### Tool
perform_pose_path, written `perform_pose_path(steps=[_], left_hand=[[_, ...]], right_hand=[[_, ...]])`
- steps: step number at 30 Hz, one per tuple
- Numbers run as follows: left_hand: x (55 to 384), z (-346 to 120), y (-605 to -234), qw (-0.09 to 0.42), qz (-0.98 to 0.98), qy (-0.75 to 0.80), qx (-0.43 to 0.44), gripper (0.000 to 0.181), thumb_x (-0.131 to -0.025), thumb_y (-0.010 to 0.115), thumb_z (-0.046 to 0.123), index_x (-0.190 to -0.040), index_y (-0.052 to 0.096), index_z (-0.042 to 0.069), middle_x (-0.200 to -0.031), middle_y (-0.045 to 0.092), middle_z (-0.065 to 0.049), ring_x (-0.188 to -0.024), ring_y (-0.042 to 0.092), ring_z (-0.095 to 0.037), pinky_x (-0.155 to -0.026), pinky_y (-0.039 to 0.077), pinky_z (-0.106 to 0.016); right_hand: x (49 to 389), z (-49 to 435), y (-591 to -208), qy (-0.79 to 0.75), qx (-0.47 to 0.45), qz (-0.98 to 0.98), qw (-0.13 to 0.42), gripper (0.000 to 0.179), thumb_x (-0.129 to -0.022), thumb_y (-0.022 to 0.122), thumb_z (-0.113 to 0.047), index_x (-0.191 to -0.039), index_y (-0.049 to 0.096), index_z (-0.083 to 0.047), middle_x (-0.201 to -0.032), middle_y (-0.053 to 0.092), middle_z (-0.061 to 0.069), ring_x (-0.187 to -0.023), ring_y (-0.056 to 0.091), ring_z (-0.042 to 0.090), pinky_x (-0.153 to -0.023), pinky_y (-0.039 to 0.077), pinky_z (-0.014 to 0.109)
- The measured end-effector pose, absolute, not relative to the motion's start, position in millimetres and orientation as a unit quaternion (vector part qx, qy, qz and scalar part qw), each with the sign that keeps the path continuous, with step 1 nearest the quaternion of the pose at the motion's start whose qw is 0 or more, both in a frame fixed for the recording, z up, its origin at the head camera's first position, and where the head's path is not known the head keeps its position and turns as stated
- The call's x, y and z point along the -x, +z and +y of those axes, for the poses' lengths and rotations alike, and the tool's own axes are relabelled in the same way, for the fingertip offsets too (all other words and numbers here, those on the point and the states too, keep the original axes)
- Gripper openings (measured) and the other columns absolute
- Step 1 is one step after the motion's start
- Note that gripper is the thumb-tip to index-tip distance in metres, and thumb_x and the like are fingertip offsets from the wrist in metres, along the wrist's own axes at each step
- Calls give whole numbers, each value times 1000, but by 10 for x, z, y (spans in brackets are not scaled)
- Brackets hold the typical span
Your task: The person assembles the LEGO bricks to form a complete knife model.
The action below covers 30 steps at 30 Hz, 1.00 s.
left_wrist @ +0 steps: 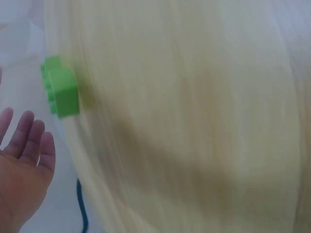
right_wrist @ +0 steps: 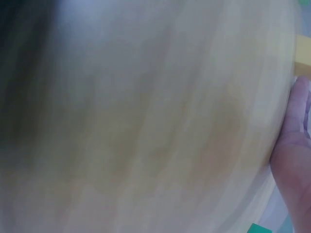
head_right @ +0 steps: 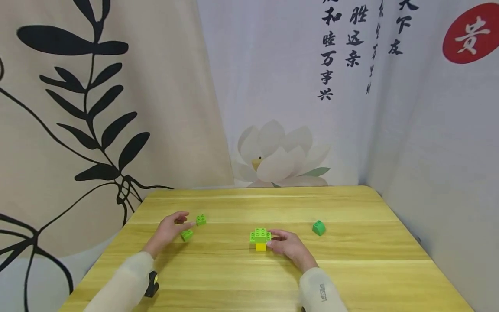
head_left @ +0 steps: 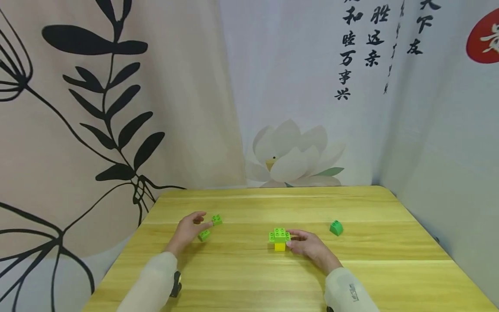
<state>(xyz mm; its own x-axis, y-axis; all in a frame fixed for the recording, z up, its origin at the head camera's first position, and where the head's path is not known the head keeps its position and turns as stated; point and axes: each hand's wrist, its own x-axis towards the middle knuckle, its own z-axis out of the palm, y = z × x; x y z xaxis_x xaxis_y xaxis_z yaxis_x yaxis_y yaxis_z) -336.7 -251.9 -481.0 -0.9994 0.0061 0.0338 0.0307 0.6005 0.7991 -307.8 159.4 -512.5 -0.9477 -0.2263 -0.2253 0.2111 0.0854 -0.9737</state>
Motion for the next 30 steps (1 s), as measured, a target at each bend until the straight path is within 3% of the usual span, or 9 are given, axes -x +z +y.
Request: perform_pose_path(steps=[12,22,30], left_hand=[[3314,-2764,-4892,-6,-903,-429,-3,63,-92,72,35,-139,51,-2,-133,53,-24,-123,48,-39,-98,42,-53],[3257,-2775,-5010,-12,-909,-416,-13,54,-90,75,29,-131,58,-1,-124,60,-18,-117,54,-34,-98,43,-52],[3261,-2742,-5061,-11,-911,-412,-10,61,-87,78,30,-132,56,-4,-125,58,-18,-117,53,-35,-100,41,-53]], right_hand=[[3062,1603,-5127,-667,1,727,161,59,-86,78,-16,-140,55,-6,-125,55,16,-100,61,22,-90,52,36],[3058,1607,-5110,-664,9,730,162,59,-86,79,-18,-139,56,-7,-125,55,16,-100,61,22,-90,52,36],[3047,1610,-5100,-675,13,719,163,58,-88,77,-12,-140,54,-3,-125,53,18,-100,61,23,-91,52,36]])
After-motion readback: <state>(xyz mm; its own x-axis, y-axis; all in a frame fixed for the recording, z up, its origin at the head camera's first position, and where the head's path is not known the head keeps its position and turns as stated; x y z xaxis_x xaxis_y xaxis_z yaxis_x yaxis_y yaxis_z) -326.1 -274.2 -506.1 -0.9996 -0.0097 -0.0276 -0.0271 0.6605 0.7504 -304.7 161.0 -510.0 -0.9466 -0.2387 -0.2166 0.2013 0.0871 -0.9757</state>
